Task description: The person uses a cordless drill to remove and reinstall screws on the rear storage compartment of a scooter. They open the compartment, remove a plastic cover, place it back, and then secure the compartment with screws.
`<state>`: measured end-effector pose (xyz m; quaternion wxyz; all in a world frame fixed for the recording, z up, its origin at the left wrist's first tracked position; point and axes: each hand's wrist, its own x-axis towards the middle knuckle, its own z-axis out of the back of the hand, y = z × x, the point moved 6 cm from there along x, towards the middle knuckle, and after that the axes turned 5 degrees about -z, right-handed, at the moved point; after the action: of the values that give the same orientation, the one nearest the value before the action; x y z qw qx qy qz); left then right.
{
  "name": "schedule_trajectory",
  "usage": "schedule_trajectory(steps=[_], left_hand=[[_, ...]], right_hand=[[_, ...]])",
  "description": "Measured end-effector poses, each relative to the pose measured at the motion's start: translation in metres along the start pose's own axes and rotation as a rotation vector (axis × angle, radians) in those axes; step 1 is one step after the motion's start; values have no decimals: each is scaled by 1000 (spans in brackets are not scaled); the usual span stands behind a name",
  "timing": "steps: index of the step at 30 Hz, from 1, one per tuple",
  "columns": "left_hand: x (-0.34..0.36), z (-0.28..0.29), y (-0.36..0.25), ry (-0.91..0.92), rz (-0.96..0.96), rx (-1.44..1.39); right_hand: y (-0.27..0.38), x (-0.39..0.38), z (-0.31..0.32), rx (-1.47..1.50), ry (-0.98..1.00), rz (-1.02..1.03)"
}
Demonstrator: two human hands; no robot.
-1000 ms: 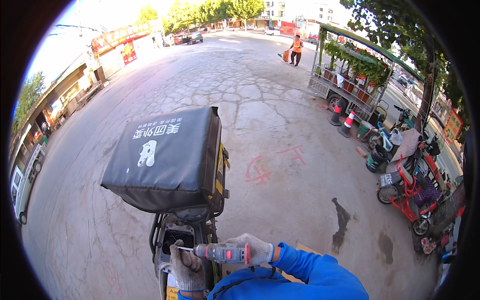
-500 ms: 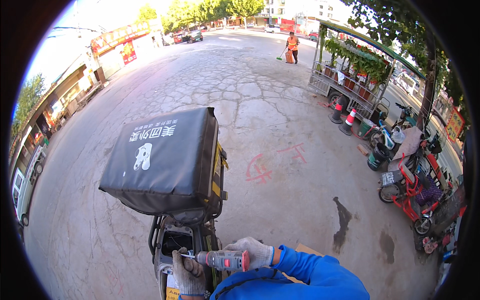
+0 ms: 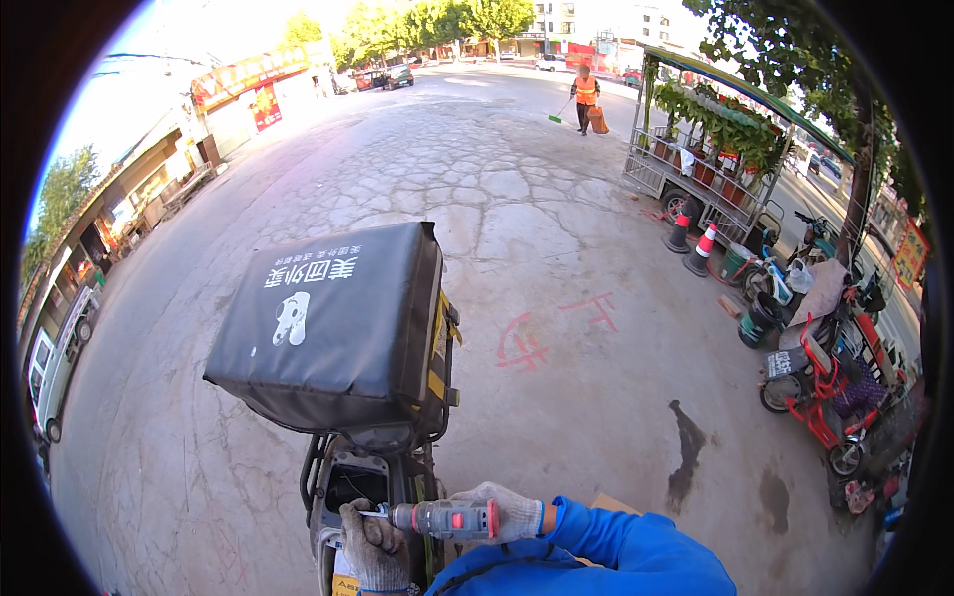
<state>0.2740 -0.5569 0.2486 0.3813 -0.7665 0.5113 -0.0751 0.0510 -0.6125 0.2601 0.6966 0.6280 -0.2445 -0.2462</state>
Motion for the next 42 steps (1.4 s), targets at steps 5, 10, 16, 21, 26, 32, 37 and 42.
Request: schedule_trajectory(steps=[5,10,16,21,26,32,37,42], left_hand=[[-1,-7,-4,27,-39,-13],[-5,-14,-8,-17,-76,-3],[-6,-14,-11,-22,-93,20],[-2,-5,-9,28,-73,-21],[-5,-2,-5,20,-54,-21],[-7,-8,6,-32,-36,7],[-9,-4,-1,-94,10,-3],[6,28,41,-227,118,191]], right_hand=[[-1,4,-5,150,-10,-3],[13,5,-9,279,11,-30],[3,7,-12,249,31,-3],[-10,8,-17,229,40,-38],[-11,6,-17,199,47,-67],[-18,0,-8,123,-2,-56],[-14,11,-12,79,6,-94],[-9,2,-7,-337,-69,-63]])
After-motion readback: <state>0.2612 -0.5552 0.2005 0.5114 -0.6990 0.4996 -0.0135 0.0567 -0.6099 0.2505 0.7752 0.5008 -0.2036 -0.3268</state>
